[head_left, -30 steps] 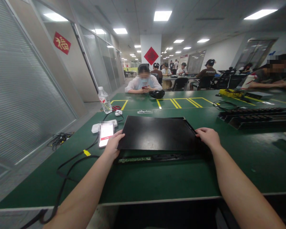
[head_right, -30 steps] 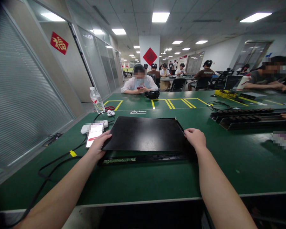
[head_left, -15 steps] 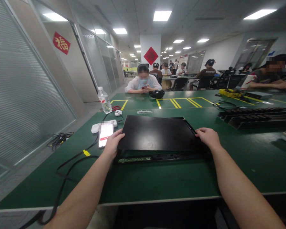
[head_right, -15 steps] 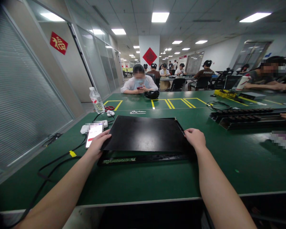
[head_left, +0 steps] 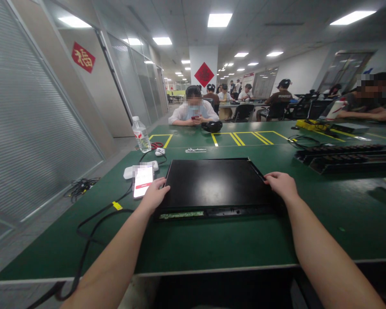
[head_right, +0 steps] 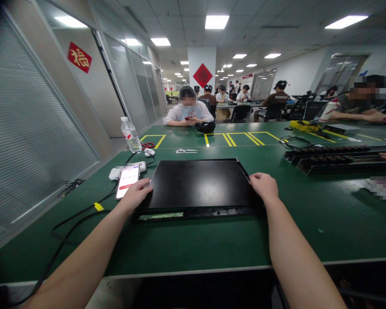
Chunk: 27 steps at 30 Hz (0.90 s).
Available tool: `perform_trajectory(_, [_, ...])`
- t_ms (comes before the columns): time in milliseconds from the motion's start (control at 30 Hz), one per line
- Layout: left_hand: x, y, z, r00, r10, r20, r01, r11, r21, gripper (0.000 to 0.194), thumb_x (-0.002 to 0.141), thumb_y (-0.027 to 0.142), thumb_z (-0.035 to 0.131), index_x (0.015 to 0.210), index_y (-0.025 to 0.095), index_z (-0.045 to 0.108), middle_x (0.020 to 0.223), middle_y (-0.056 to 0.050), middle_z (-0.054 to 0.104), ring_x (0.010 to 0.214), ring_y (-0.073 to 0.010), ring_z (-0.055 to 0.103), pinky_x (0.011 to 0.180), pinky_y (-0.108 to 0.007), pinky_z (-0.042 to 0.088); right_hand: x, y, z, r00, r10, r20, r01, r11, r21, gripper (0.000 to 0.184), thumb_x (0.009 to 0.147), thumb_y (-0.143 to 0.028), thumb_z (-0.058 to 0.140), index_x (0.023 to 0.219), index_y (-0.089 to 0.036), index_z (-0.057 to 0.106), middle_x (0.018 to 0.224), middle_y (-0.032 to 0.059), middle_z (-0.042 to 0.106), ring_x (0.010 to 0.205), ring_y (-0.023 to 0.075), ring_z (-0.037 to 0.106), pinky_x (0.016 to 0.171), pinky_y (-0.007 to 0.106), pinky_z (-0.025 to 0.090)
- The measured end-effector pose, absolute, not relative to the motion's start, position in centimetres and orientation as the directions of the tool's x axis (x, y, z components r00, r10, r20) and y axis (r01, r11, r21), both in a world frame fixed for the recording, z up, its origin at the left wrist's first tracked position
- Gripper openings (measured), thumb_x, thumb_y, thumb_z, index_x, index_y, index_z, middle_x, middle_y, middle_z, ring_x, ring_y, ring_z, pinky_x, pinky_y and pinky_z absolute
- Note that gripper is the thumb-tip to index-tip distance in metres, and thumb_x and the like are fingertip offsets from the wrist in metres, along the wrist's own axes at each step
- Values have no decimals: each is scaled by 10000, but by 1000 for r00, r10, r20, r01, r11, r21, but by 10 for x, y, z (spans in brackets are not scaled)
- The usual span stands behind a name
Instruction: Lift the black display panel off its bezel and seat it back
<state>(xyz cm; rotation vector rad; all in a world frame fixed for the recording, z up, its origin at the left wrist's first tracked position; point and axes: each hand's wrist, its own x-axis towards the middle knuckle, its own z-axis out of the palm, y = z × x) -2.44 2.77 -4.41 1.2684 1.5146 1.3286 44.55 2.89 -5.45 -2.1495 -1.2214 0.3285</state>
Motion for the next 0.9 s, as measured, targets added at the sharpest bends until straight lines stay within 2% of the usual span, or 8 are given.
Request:
perform_trajectory(100, [-24,29,-48,-217,972,92,344,-13,939,140,641,120,769,737,222,769,1298,-129,727,1453,-376,518,1256,-436,326,444,27,-52,539,838,77,671,-373,-641,305,820,-316,587,955,-225,844,855,68,810,745,247,723,728,346,533])
perform_trajectory(300, [-24,31,-56,-195,973,122,454,-20,891,84,669,145,751,716,208,722,1355,-171,681,1457,-396,510,1273,-453,310,440,28,-53,552,827,107,695,-385,-608,300,784,-307,604,947,-232,845,896,85,811,903,291,739,783,358,533])
perform_trajectory(433, [-25,34,-59,-202,970,135,500,-16,866,82,666,151,733,718,210,712,1334,-160,683,1445,-380,522,1273,-426,326,439,30,-56,573,806,148,694,-381,-611,305,771,-324,610,943,-228,844,902,101,809,966,309,734,798,362,537])
perform_trajectory(567, [-26,36,-63,-176,969,176,592,-39,805,104,696,176,714,788,198,756,1336,-156,679,1421,-374,549,1269,-434,356,441,32,-59,575,804,155,684,-368,-630,294,758,-328,614,916,-224,838,884,97,808,946,303,733,783,357,533])
perform_trajectory(767, [-28,37,-68,-70,983,172,796,-49,604,287,845,206,608,1047,131,797,1463,-181,611,1455,-350,533,1279,-450,362,447,32,-61,597,793,122,624,-363,-692,235,759,-307,633,865,-218,821,795,73,798,784,269,719,721,350,515])
perform_trajectory(900, [-29,37,-68,-25,983,183,851,-75,520,299,868,200,596,1072,118,800,1465,-194,612,1458,-353,535,1276,-455,376,447,31,-60,589,805,75,589,-363,-722,231,797,-309,623,886,-222,818,789,58,798,716,250,704,716,356,513])
